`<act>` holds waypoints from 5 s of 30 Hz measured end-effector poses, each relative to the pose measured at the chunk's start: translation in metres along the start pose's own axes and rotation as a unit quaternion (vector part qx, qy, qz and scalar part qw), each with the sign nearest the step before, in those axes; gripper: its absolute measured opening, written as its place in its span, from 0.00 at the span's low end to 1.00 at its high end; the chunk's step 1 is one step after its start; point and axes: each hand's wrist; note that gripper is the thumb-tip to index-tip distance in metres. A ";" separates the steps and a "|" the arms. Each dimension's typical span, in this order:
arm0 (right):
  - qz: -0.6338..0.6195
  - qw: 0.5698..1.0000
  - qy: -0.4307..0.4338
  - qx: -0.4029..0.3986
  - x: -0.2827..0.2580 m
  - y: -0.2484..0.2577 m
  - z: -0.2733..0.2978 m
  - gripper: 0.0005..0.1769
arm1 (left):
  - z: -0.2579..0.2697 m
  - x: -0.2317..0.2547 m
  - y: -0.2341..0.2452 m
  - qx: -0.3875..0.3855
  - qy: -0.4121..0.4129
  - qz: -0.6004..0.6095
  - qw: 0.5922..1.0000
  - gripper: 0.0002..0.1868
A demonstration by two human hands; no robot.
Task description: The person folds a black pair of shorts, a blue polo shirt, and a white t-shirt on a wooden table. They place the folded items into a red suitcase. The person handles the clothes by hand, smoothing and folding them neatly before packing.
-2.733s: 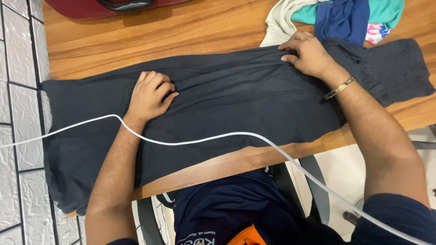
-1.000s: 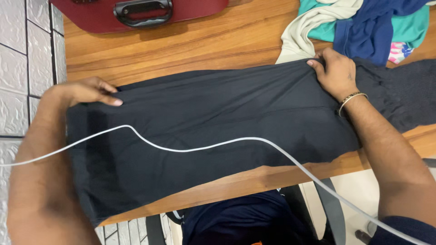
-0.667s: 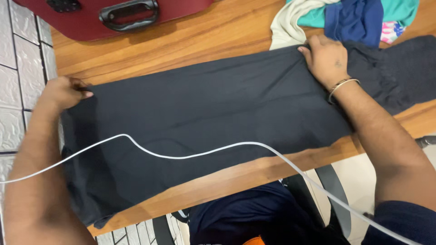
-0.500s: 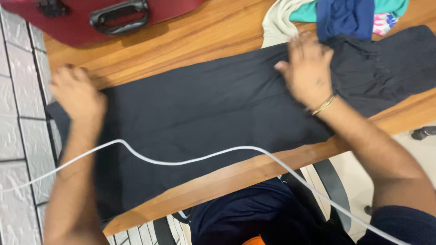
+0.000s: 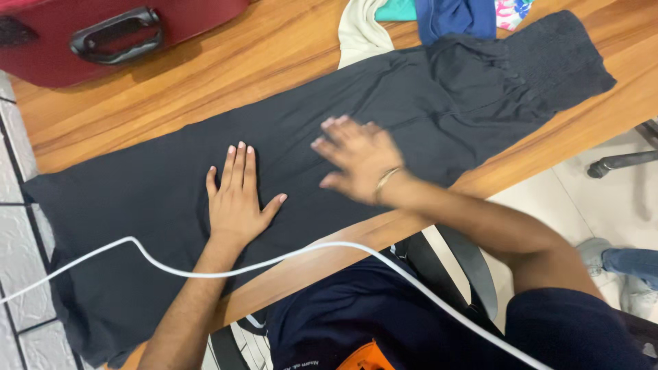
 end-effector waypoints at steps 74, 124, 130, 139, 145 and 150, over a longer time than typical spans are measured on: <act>-0.519 0.841 -0.048 -0.145 0.137 -0.047 -0.287 0.27 | 0.041 0.158 0.038 0.180 0.095 0.091 0.975 0.16; -0.017 0.998 0.065 -0.017 -0.090 -0.051 -0.122 0.53 | 0.086 -0.026 0.023 0.100 0.367 0.138 0.914 0.21; -0.041 0.994 0.089 -0.037 -0.144 -0.066 -0.157 0.51 | 0.099 -0.044 0.062 0.067 0.480 -0.031 0.874 0.28; -0.224 0.939 -0.031 0.258 0.008 -0.024 -0.070 0.31 | 0.046 0.018 0.014 0.177 0.168 -0.025 0.970 0.36; 0.033 0.901 -0.281 0.330 0.194 -0.007 0.068 0.34 | -0.002 0.079 -0.017 0.049 0.112 0.057 0.991 0.47; 0.101 0.799 -0.540 0.243 0.262 -0.020 0.131 0.53 | -0.006 0.111 -0.026 -0.012 0.086 0.017 0.996 0.50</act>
Point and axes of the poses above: each hand's wrist, its own z-axis away from the middle knuckle, its own y-axis out of the back of the hand, x = y × z, and after that the axes turned 9 degrees about x, right-handed
